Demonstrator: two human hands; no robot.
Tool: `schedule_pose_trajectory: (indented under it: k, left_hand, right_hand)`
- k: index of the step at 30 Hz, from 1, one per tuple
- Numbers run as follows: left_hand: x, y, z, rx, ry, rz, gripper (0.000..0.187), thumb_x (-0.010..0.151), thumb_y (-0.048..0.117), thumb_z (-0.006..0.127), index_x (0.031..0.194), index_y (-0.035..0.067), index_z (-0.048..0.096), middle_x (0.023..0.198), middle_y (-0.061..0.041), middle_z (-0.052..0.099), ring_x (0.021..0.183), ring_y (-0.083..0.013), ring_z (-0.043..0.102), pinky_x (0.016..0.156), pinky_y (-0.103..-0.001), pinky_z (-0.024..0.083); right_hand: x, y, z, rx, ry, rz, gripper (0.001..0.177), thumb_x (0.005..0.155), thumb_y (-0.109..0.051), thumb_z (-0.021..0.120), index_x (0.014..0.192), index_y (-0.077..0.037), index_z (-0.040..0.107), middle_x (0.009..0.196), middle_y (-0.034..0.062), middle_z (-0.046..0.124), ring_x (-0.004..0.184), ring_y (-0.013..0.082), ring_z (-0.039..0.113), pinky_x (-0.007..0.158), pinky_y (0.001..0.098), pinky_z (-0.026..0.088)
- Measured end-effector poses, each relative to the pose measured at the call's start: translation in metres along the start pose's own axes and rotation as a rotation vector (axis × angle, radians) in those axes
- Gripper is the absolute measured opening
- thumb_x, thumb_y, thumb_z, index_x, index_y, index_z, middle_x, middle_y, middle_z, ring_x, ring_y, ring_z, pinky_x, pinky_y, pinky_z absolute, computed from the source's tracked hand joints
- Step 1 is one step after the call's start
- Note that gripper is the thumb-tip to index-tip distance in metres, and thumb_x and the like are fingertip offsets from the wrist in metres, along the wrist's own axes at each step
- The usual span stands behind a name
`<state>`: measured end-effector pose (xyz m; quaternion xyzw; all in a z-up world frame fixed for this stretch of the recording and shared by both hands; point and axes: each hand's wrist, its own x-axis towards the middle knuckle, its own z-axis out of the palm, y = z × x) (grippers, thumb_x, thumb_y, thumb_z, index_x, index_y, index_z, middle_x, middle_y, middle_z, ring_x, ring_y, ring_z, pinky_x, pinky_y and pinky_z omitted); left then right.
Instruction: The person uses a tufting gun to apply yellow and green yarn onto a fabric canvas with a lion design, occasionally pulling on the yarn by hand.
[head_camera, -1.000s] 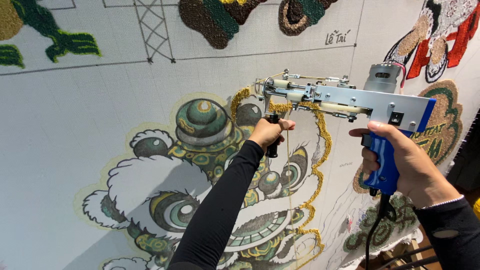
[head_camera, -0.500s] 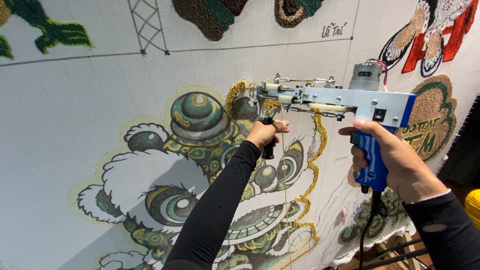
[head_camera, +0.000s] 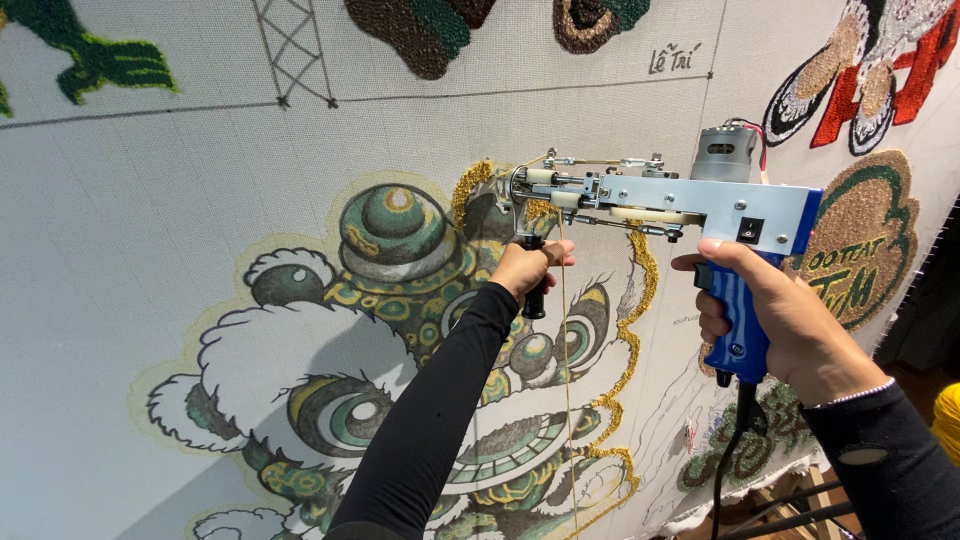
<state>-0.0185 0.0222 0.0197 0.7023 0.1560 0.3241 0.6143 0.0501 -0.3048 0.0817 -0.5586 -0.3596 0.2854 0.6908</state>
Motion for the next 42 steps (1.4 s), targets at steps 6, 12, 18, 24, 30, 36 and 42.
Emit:
schedule_pose_trajectory:
  k: [6,12,18,24,30,36,42]
  left_hand:
    - [0.013,0.003,-0.011,0.012,0.051,-0.056,0.051,0.084,0.036,0.077,0.113,-0.005,0.07,0.101,-0.009,0.079,0.048,-0.0141,0.057,0.042,-0.032,0.046]
    - [0.037,-0.01,-0.035,0.018,0.087,-0.067,0.058,0.086,0.042,0.079,0.114,-0.008,0.073,0.101,-0.006,0.079,0.048,-0.0115,0.051,0.042,-0.031,0.044]
    - [0.054,-0.018,-0.056,0.053,0.107,-0.062,0.051,0.085,0.043,0.077,0.11,-0.001,0.075,0.1,-0.003,0.077,0.047,-0.0107,0.05,0.042,-0.032,0.042]
    - [0.059,-0.018,-0.063,0.057,0.121,-0.016,0.05,0.085,0.041,0.079,0.109,-0.003,0.075,0.1,-0.007,0.079,0.046,-0.011,0.051,0.041,-0.032,0.042]
    - [0.069,-0.014,-0.063,0.006,0.116,0.01,0.049,0.085,0.042,0.079,0.113,0.001,0.077,0.102,-0.007,0.081,0.043,-0.0098,0.048,0.04,-0.031,0.041]
    - [0.068,-0.003,-0.066,0.077,0.067,0.063,0.049,0.087,0.043,0.076,0.119,0.006,0.075,0.104,-0.004,0.08,0.043,-0.01,0.049,0.039,-0.031,0.042]
    - [0.049,0.013,-0.054,0.047,0.002,0.024,0.042,0.089,0.037,0.073,0.122,0.012,0.075,0.107,-0.002,0.079,0.049,-0.0091,0.053,0.045,-0.029,0.045]
  right_hand:
    - [0.001,-0.001,0.021,-0.07,0.094,-0.054,0.044,0.088,-0.044,0.068,0.107,-0.004,0.071,0.063,0.0029,0.054,0.05,0.014,0.052,0.049,0.0308,0.047]
    - [0.012,0.006,0.051,-0.066,0.081,-0.144,0.037,0.086,-0.04,0.073,0.096,-0.004,0.068,0.065,0.0048,0.056,0.048,0.0149,0.053,0.046,0.031,0.046]
    - [0.023,0.018,0.071,-0.051,0.098,-0.122,0.038,0.087,-0.039,0.074,0.096,-0.003,0.069,0.066,0.0067,0.057,0.048,0.0151,0.052,0.045,0.0313,0.043]
    - [0.03,0.024,0.075,-0.014,0.092,-0.154,0.037,0.086,-0.038,0.074,0.092,-0.002,0.064,0.069,0.0056,0.058,0.047,0.0156,0.052,0.044,0.0341,0.046]
    - [0.034,0.021,0.076,0.007,0.077,-0.192,0.032,0.087,-0.035,0.074,0.093,-0.005,0.064,0.077,0.0034,0.06,0.049,0.0144,0.053,0.045,0.0332,0.044]
    - [0.036,0.014,0.078,0.037,0.084,-0.184,0.03,0.085,-0.034,0.074,0.093,-0.006,0.064,0.077,0.0001,0.062,0.052,0.0128,0.052,0.046,0.0315,0.044]
    - [0.032,0.012,0.064,-0.03,0.096,-0.056,0.04,0.087,-0.042,0.071,0.097,-0.003,0.068,0.063,0.0041,0.052,0.05,0.0158,0.051,0.046,0.0326,0.042]
